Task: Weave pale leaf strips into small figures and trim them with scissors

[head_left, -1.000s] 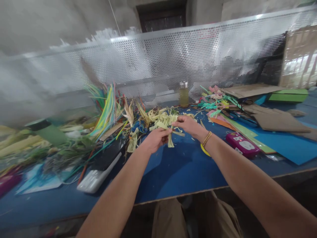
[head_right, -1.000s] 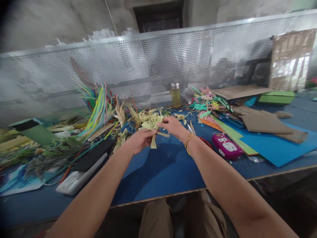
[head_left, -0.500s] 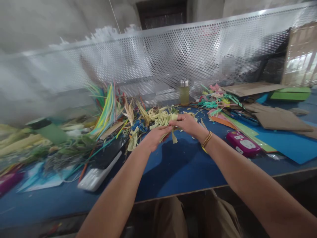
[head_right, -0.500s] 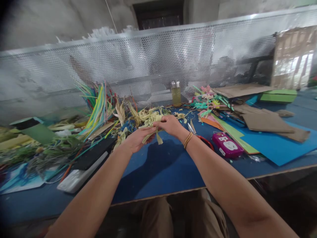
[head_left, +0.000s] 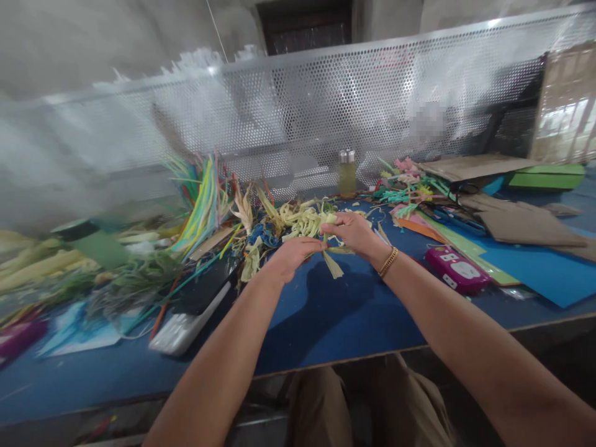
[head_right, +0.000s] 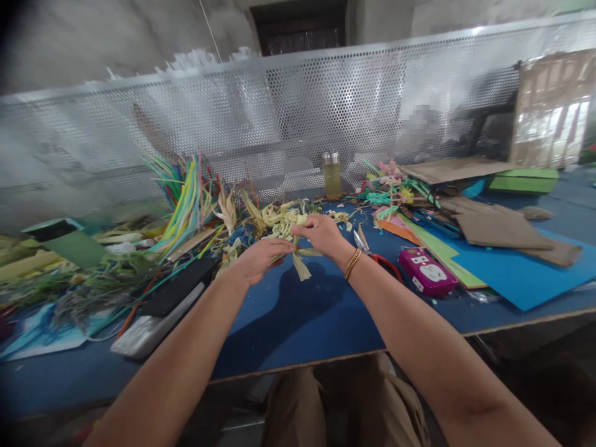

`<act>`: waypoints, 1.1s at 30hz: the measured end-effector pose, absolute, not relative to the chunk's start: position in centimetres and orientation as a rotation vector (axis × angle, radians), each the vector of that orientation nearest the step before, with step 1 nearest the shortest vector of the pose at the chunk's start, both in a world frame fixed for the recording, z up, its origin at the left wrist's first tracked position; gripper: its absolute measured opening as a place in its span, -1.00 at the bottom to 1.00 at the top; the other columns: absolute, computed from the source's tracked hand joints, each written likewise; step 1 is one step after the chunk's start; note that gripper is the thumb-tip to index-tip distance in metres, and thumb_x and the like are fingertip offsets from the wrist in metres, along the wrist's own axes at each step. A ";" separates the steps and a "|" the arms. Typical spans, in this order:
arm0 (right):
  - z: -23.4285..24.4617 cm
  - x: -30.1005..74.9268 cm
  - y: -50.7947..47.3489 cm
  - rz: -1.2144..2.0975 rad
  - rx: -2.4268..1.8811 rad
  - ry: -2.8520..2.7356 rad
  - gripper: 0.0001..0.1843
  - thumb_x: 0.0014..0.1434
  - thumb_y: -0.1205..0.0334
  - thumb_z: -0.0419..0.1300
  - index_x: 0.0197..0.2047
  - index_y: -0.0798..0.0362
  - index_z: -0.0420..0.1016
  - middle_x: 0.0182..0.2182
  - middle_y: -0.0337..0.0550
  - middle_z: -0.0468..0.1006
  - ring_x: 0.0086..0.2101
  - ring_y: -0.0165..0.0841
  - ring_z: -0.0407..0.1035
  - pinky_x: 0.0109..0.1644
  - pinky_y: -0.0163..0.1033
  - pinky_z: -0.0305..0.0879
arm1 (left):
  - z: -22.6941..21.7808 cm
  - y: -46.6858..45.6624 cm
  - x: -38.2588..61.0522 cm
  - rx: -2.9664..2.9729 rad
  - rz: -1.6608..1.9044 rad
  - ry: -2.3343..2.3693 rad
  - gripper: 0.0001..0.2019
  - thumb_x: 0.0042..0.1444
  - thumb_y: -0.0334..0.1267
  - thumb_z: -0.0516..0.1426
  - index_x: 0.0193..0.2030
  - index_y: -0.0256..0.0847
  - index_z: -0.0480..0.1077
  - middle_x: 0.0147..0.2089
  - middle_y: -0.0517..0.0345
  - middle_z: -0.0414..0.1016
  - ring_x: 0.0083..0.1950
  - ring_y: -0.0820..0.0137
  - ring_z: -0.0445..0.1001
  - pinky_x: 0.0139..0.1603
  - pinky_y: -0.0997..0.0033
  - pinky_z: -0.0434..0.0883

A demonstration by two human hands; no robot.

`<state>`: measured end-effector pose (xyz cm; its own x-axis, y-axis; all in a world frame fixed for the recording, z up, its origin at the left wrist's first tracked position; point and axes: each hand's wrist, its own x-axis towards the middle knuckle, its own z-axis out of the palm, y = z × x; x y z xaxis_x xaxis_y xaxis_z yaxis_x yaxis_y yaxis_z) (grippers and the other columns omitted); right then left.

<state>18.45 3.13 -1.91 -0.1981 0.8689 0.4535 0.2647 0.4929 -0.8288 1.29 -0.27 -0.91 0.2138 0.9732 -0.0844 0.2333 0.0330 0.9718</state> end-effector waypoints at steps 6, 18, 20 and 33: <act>-2.6 18.2 3.5 0.746 -1.028 -1.716 -0.64 0.06 -0.08 0.24 -0.50 0.06 0.55 -0.49 -0.20 0.46 -0.41 -0.38 0.32 -0.26 -0.25 0.26 | -1.5 0.1 1.2 1.458 0.874 1.135 -0.80 -0.22 -0.14 0.34 -0.45 -0.20 0.58 -0.29 0.01 0.58 -0.14 0.26 0.42 -0.15 0.31 0.24; -2.3 17.9 3.9 1.042 -0.904 -1.153 -0.67 0.04 -0.04 0.24 -0.38 0.09 0.44 -0.46 -0.18 0.48 -0.43 -0.38 0.41 -0.31 -0.25 0.36 | -3.0 2.1 1.1 0.985 1.394 1.233 -0.65 0.05 0.00 0.14 -0.12 -0.18 0.50 -0.05 0.05 0.51 -0.11 0.35 0.43 -0.22 0.42 0.26; -2.5 17.7 3.9 0.946 -0.947 -1.173 -0.66 0.04 -0.06 0.23 -0.37 0.10 0.44 -0.45 -0.16 0.50 -0.40 -0.35 0.43 -0.31 -0.25 0.36 | -3.1 1.7 1.5 1.088 1.320 1.209 -0.66 0.05 -0.01 0.15 -0.14 -0.17 0.52 -0.06 0.05 0.52 -0.09 0.33 0.42 -0.19 0.40 0.25; -1.9 17.8 3.3 0.867 -0.984 -1.338 -0.56 0.03 -0.13 0.25 -0.18 0.05 0.55 -0.20 -0.06 0.57 -0.22 -0.32 0.42 -0.22 -0.25 0.36 | -3.0 1.5 1.6 1.395 1.232 1.108 -0.74 -0.10 -0.07 0.28 -0.33 -0.21 0.52 -0.38 0.16 0.49 -0.34 0.42 0.34 -0.29 0.43 0.24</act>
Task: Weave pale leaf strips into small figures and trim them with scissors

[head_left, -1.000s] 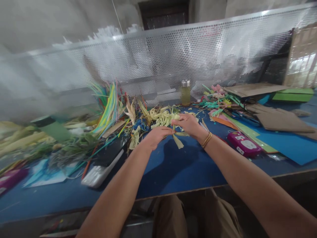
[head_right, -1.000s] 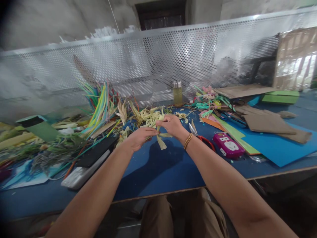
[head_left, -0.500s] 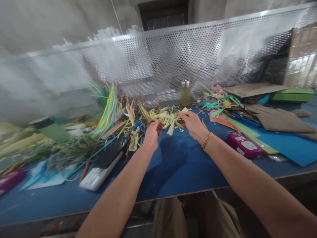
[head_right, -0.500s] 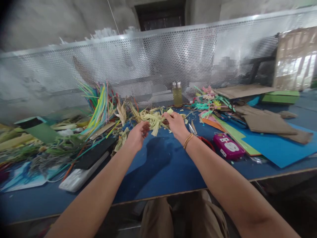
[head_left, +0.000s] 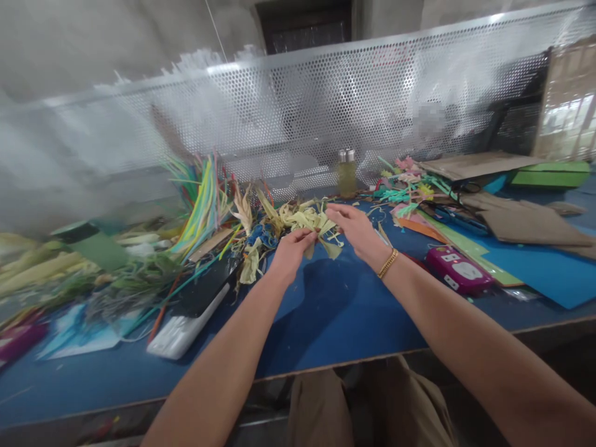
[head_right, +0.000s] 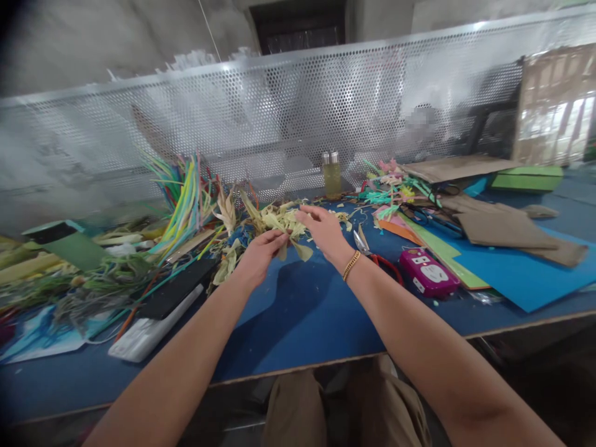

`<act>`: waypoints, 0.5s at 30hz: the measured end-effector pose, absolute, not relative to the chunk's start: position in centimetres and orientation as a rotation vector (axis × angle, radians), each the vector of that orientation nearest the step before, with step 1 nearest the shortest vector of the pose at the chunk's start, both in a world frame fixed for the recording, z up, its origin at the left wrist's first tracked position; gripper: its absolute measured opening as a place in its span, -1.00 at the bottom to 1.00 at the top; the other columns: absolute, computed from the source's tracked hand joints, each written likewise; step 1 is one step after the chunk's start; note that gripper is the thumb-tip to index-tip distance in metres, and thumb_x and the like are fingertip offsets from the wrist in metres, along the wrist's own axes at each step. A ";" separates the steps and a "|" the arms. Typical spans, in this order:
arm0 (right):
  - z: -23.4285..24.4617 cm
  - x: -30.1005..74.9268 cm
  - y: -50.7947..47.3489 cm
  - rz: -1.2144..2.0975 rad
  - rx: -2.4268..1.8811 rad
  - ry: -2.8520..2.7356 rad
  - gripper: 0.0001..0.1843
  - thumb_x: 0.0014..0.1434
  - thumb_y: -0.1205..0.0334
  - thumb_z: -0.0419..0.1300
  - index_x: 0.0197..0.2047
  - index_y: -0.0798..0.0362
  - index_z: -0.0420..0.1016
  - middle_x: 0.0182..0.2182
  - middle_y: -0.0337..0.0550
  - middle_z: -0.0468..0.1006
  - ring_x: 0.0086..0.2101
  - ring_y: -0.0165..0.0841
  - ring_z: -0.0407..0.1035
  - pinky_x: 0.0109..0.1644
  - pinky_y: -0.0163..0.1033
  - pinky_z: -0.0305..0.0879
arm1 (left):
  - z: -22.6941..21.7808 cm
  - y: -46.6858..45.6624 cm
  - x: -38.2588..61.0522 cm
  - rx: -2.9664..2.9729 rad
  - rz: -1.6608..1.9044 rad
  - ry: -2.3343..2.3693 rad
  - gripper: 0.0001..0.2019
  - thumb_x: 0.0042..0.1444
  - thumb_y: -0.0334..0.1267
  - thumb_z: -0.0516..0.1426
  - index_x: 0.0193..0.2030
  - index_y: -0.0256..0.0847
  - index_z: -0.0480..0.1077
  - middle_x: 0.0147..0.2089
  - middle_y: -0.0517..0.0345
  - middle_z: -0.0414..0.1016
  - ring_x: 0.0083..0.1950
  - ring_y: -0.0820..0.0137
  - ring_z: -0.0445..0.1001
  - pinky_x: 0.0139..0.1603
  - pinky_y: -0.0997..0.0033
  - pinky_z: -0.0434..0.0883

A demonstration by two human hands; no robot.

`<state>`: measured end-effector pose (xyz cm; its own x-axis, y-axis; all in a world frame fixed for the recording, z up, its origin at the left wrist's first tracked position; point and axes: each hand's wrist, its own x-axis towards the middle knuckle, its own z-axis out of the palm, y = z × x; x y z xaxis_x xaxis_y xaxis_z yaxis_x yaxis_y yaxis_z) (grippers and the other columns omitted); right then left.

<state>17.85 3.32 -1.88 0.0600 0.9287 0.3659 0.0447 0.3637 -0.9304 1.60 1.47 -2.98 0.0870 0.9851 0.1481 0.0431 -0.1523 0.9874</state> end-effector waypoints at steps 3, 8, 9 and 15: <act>-0.9 19.1 3.2 0.692 -1.005 -1.475 -0.65 0.06 -0.09 0.25 -0.26 0.02 0.60 -0.19 -0.09 0.58 -0.17 -0.30 0.41 -0.11 -0.21 0.32 | -2.6 1.1 1.6 1.462 1.179 1.092 -0.77 -0.10 -0.09 0.28 -0.36 -0.20 0.53 -0.34 0.13 0.50 -0.27 0.39 0.37 -0.20 0.41 0.26; -0.6 19.1 2.3 0.872 -0.944 -1.813 -0.74 0.04 0.02 0.27 -0.48 0.04 0.58 -0.45 -0.17 0.55 -0.36 -0.34 0.39 -0.25 -0.24 0.28 | -2.0 0.3 1.7 1.500 1.027 1.097 -0.78 -0.09 -0.09 0.30 -0.39 -0.20 0.56 -0.36 0.13 0.51 -0.28 0.38 0.36 -0.17 0.38 0.26; -0.7 18.9 2.2 0.919 -0.927 -1.812 -0.74 0.03 0.02 0.27 -0.49 0.04 0.56 -0.47 -0.18 0.54 -0.39 -0.36 0.37 -0.28 -0.25 0.27 | -1.9 0.2 1.7 1.488 1.005 1.096 -0.77 -0.10 -0.07 0.31 -0.41 -0.20 0.56 -0.39 0.13 0.50 -0.31 0.39 0.36 -0.20 0.38 0.26; -1.2 17.9 2.4 0.990 -0.948 -1.644 -0.65 -0.03 -0.05 0.29 -0.56 0.06 0.41 -0.58 -0.28 0.36 -0.49 -0.45 0.20 -0.35 -0.28 0.19 | -1.9 0.3 1.6 1.383 0.916 1.072 -0.76 -0.19 -0.08 0.36 -0.47 -0.21 0.56 -0.47 0.07 0.52 -0.31 0.31 0.43 -0.22 0.31 0.32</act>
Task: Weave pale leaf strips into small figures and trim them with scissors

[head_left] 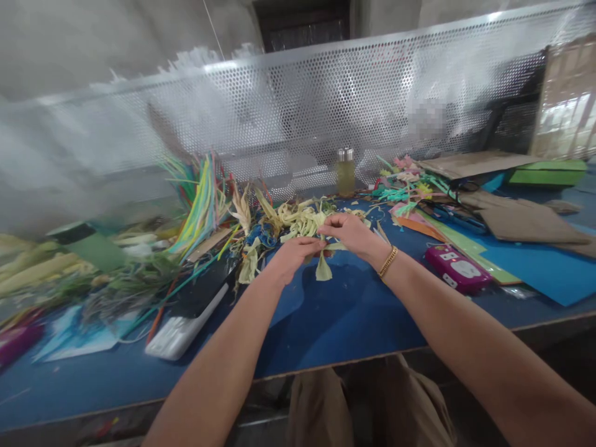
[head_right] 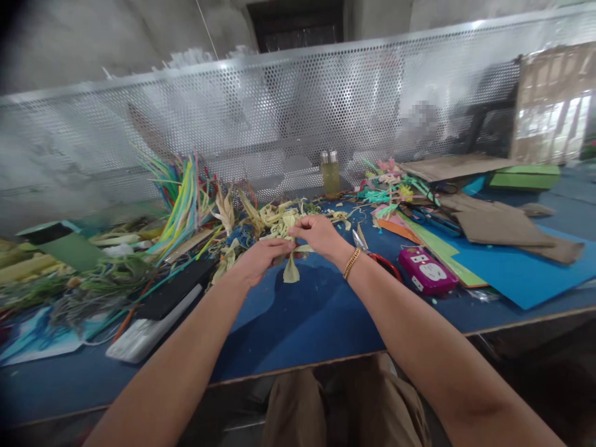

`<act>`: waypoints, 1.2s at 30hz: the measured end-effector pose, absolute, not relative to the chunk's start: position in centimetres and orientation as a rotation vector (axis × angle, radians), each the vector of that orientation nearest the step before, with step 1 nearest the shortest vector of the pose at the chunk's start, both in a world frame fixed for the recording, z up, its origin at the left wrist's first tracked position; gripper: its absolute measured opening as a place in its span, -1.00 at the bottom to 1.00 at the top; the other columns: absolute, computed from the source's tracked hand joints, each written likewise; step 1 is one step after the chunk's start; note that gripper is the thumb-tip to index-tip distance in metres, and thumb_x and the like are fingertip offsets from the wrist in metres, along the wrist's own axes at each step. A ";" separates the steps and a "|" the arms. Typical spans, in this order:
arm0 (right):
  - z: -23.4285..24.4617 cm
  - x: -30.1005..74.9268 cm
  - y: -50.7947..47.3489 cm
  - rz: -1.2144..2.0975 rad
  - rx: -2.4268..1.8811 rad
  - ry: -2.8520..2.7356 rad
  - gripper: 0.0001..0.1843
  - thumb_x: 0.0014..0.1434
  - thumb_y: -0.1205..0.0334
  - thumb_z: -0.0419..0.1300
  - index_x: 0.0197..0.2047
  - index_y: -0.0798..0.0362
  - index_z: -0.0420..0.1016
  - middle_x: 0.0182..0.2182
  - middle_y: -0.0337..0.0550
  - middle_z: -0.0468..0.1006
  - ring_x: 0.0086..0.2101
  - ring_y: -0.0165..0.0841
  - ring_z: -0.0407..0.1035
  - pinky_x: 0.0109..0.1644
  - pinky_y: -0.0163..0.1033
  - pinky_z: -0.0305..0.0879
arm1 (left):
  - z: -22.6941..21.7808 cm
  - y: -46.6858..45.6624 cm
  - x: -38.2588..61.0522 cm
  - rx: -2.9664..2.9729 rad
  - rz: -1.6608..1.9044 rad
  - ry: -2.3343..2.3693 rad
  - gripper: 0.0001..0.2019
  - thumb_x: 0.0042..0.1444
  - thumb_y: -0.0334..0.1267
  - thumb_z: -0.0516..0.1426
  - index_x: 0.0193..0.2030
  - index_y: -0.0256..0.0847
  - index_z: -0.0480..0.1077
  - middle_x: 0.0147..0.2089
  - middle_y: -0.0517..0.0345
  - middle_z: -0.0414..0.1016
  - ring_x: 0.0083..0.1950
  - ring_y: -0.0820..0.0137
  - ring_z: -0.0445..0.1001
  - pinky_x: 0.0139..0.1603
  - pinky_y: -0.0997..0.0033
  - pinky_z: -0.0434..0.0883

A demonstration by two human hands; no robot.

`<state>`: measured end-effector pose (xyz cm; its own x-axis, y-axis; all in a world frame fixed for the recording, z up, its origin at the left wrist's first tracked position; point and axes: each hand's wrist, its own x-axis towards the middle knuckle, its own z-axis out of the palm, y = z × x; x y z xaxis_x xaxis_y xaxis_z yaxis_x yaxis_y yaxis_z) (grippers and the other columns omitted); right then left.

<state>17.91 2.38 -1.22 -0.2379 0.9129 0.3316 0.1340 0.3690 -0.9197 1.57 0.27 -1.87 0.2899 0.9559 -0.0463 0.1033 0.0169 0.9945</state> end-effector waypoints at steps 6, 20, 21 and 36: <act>-1.4 17.7 2.5 0.914 -0.959 -1.592 -0.58 -0.05 -0.10 0.28 -0.61 0.06 0.31 -0.61 -0.31 0.26 -0.51 -0.47 0.12 -0.36 -0.28 0.13 | -1.7 0.4 1.5 1.438 0.884 1.050 -0.80 -0.19 -0.13 0.36 -0.47 -0.20 0.57 -0.38 0.02 0.58 -0.25 0.28 0.48 -0.07 0.26 0.33; -1.5 18.6 3.3 0.832 -0.926 -1.722 -0.66 0.08 -0.03 0.20 -0.51 0.07 0.35 -0.56 -0.30 0.29 -0.47 -0.44 0.17 -0.34 -0.29 0.15 | -1.4 0.2 1.2 1.510 0.947 1.088 -0.77 -0.09 -0.10 0.31 -0.36 -0.20 0.57 -0.46 0.12 0.49 -0.37 0.38 0.39 -0.21 0.33 0.30; -1.4 18.9 3.4 0.824 -0.924 -1.761 -0.68 0.07 -0.01 0.21 -0.48 0.07 0.37 -0.54 -0.29 0.33 -0.45 -0.44 0.20 -0.32 -0.29 0.16 | -1.3 0.2 1.0 1.482 0.952 1.072 -0.75 -0.10 -0.13 0.32 -0.29 -0.20 0.57 -0.44 0.13 0.50 -0.36 0.39 0.40 -0.21 0.34 0.30; -2.7 17.9 3.6 1.151 -0.730 -1.532 -0.66 -0.10 0.34 0.31 -0.19 0.03 0.41 -0.38 -0.25 0.49 -0.33 -0.40 0.39 -0.16 -0.24 0.35 | -2.1 1.1 1.5 0.995 1.182 0.883 -0.68 -0.27 -0.22 0.41 -0.34 -0.24 0.49 -0.39 0.18 0.46 -0.37 0.47 0.40 -0.39 0.49 0.27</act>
